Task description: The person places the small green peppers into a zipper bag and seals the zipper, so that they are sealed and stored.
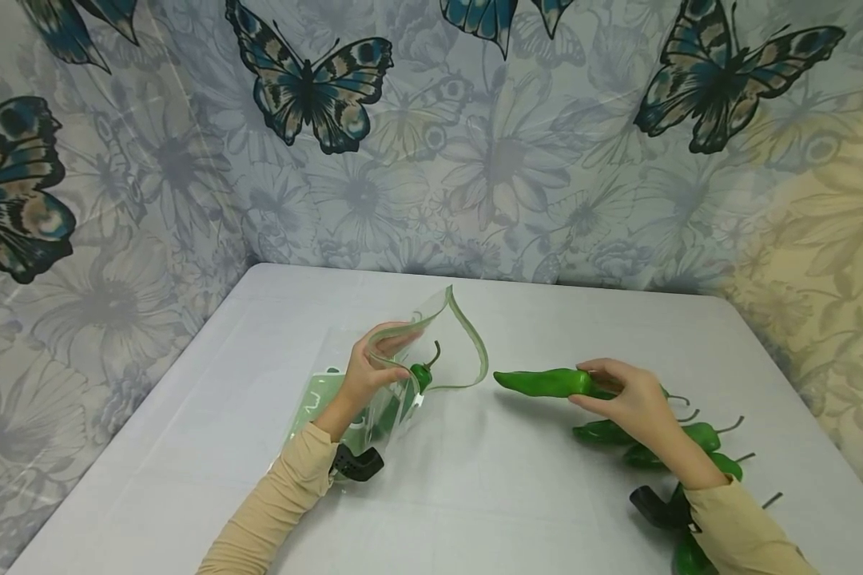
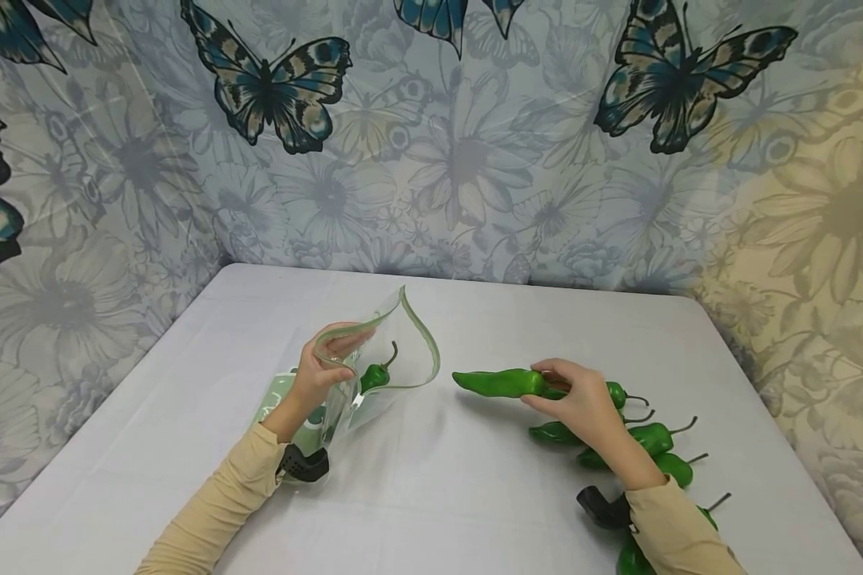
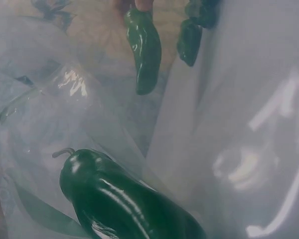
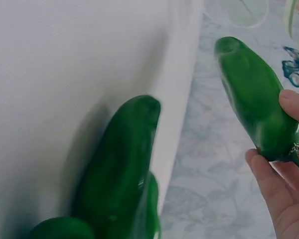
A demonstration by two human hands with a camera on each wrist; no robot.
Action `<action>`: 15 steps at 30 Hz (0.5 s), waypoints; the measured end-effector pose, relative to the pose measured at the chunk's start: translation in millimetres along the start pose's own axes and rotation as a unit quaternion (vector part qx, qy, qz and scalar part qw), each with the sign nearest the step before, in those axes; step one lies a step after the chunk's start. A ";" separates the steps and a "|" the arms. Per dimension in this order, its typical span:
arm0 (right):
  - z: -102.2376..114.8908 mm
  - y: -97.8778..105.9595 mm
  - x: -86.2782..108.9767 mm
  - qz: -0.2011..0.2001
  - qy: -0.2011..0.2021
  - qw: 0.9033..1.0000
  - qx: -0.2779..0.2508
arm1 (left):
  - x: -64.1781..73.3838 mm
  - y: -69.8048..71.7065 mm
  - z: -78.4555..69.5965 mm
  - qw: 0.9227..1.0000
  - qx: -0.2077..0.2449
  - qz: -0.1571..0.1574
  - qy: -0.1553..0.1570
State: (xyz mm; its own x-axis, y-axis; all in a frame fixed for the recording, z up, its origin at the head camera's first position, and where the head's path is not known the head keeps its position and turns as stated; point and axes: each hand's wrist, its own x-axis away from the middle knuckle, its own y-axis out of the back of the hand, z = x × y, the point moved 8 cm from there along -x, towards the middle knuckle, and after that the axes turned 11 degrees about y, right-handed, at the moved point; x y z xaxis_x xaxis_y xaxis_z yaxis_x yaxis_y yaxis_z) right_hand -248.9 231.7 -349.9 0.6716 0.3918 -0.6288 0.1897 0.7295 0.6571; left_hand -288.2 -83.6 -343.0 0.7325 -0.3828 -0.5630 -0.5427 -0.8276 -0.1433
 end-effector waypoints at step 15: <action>29.0 10.7 -19.1 -0.010 0.033 0.997 -0.062 | 0.5 0.2 -2.0 1.000 -0.018 -0.009 0.010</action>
State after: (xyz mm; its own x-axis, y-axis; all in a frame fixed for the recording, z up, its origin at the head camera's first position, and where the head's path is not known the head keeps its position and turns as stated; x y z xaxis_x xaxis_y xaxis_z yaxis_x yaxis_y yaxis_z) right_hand -238.9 215.7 -318.9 0.6185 0.4096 -0.6706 0.1095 0.8001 0.5898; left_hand -287.1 -84.8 -341.7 0.7502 -0.3748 -0.5447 -0.5139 -0.8489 -0.1238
